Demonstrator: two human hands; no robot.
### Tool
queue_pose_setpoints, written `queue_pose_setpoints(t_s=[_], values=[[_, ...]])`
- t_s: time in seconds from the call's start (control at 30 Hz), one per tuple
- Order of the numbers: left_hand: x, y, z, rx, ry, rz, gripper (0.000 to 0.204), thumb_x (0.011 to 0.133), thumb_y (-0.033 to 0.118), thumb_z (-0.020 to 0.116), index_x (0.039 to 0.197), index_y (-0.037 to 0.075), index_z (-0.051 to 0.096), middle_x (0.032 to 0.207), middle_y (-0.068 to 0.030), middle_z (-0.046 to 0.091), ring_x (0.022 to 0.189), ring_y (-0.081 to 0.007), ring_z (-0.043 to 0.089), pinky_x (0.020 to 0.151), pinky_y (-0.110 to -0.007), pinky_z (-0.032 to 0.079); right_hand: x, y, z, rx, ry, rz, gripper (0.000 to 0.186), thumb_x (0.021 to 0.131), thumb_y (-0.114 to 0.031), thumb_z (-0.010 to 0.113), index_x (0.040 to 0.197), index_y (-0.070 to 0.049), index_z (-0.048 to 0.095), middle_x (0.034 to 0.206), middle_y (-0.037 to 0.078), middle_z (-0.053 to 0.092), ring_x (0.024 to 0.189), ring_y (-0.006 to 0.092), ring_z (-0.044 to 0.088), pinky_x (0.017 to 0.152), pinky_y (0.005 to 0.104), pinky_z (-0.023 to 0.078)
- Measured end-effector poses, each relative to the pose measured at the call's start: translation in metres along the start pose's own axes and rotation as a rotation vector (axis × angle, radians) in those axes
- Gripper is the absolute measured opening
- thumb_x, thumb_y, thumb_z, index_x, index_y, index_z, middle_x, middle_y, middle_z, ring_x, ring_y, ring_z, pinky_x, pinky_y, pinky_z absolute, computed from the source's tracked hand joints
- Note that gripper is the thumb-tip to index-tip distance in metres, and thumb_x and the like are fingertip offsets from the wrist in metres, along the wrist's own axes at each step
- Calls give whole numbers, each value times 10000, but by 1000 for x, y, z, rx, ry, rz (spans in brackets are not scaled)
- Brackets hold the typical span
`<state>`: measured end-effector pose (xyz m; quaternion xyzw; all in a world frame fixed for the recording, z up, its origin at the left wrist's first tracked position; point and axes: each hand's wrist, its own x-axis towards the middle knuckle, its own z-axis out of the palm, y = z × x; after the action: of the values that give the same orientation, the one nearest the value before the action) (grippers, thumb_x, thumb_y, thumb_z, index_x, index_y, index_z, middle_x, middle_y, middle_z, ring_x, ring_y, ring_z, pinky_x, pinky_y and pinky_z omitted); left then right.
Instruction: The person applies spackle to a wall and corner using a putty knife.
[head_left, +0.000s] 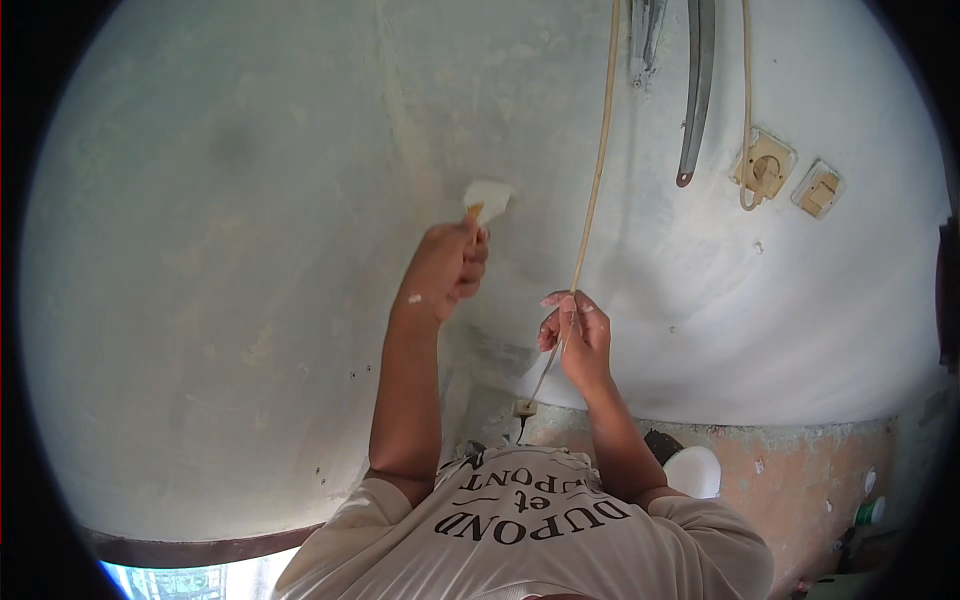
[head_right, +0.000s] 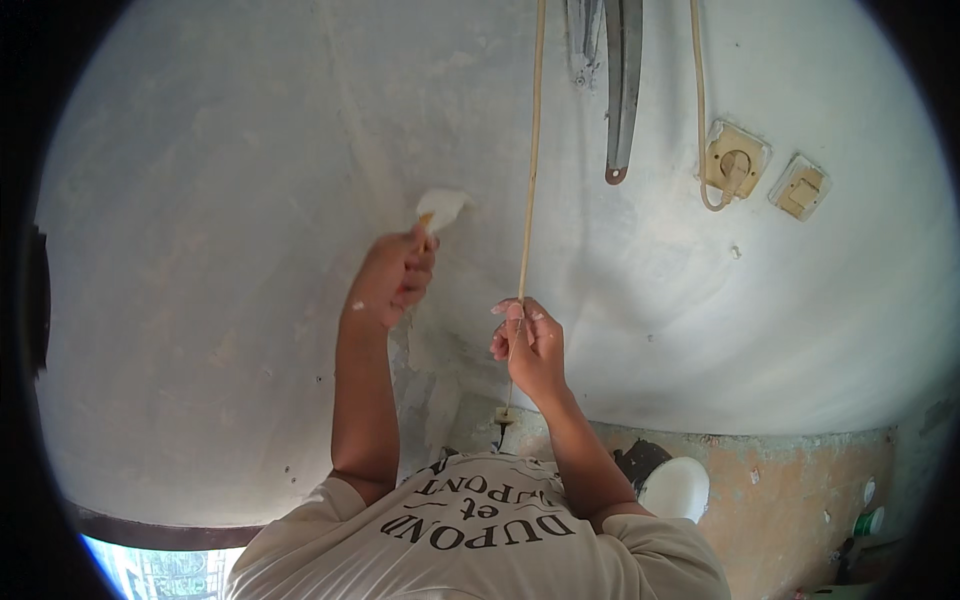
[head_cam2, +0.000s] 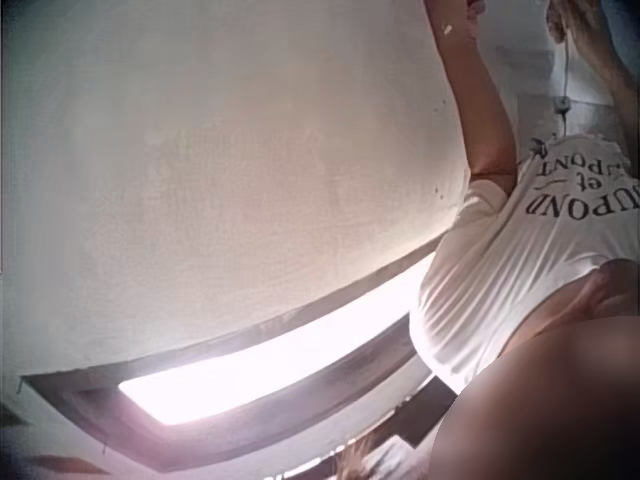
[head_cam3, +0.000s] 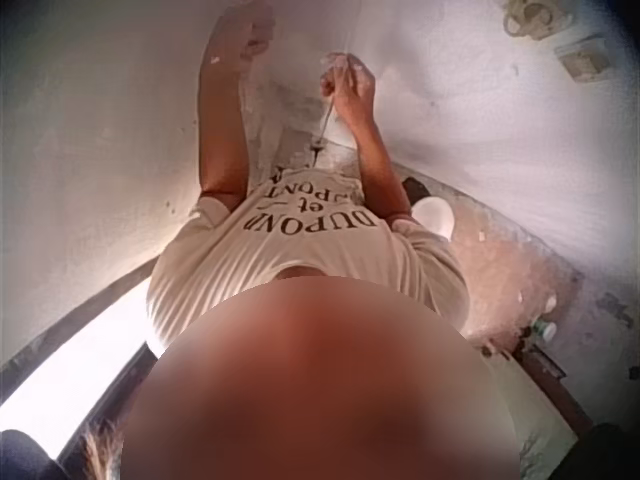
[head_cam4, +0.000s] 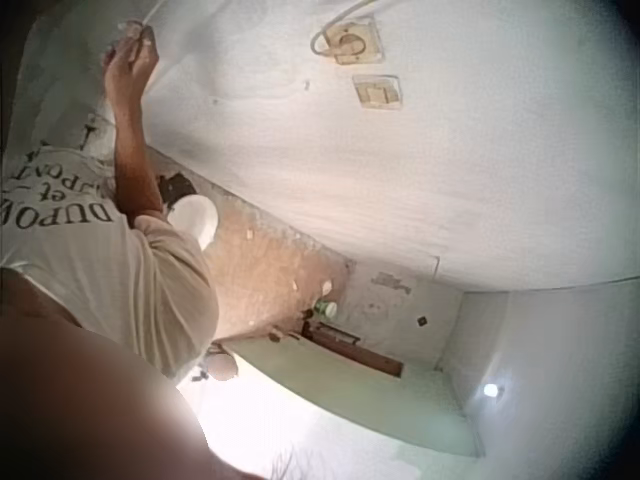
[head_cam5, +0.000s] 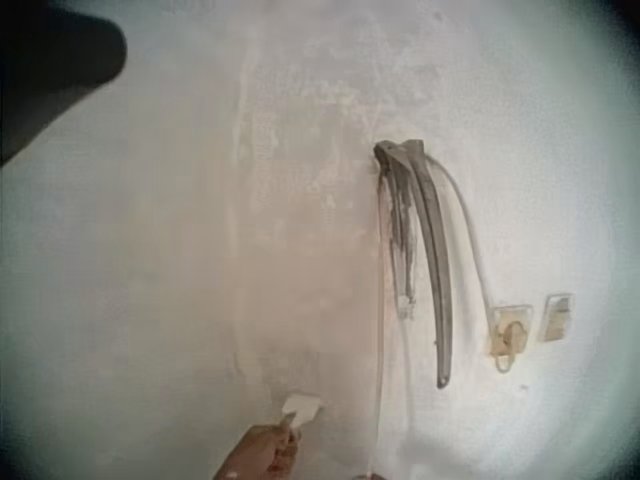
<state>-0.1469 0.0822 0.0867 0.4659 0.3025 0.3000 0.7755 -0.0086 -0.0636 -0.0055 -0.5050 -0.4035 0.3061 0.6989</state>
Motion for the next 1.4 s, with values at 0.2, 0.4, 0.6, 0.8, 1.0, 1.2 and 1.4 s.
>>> queue_pose_setpoints(t_s=[0.2, 0.4, 0.6, 0.8, 1.0, 1.2, 1.4], values=[[-17, 90, 28, 25, -109, 225, 247, 1018, 309, 495, 911, 88, 520, 638, 85, 339, 451, 5, 248, 345, -179, 162, -4, -1, -1, -48, -20, -7, 372, 1042, -344, 470, 995, 4, 593, 617, 53, 573, 540, 111, 569, 512, 241, 454], [-24, 98, 41, 21, -165, 291, 188, 1014, 272, 474, 936, 105, 508, 640, 80, 321, 465, -12, 232, 370, -187, 163, -12, 0, -7, -23, 46, 21, 361, 1031, -333, 502, 957, 4, 612, 628, 23, 555, 552, 86, 544, 515, 235, 436], [57, 5, 25, -81, -188, 245, 140, 770, -29, 457, 769, 110, 447, 649, 21, 375, 469, -92, 263, 410, -270, 210, -17, 2, -6, -6, 63, 27, 358, 1031, -325, 503, 957, 8, 611, 648, 25, 564, 573, 85, 552, 529, 231, 447], [82, -132, -4, -48, -39, 0, 179, 733, -48, 406, 677, 120, 387, 594, 19, 351, 443, -95, 241, 388, -284, 180, -23, 11, -12, -10, 100, 40, 359, 1036, -317, 491, 957, 10, 617, 656, 27, 566, 586, 83, 552, 537, 231, 449], [64, -227, -45, -47, -33, -580, 235, 980, 173, 407, 758, 129, 471, 562, 40, 355, 396, -69, 230, 350, -272, 150, -19, 15, -6, -43, 102, 8, 411, 1050, -339, 447, 957, 30, 603, 613, 32, 540, 553, 111, 555, 509, 249, 455], [38, -182, -32, 12, 1, -407, 315, 1025, 341, 473, 812, 112, 509, 609, 73, 348, 445, -36, 245, 376, -222, 179, -26, 15, -3, -31, 86, 2, 399, 1049, -336, 451, 956, 20, 608, 626, 32, 547, 549, 101, 544, 509, 242, 447], [14, -36, 3, 30, -96, -121, 309, 1002, 344, 543, 862, 69, 547, 640, 78, 397, 450, 0, 278, 357, -184, 164, -15, -12, 7, -89, 38, 53, 369, 1049, -311, 451, 964, 11, 608, 648, 34, 555, 560, 89, 540, 531, 240, 460]])
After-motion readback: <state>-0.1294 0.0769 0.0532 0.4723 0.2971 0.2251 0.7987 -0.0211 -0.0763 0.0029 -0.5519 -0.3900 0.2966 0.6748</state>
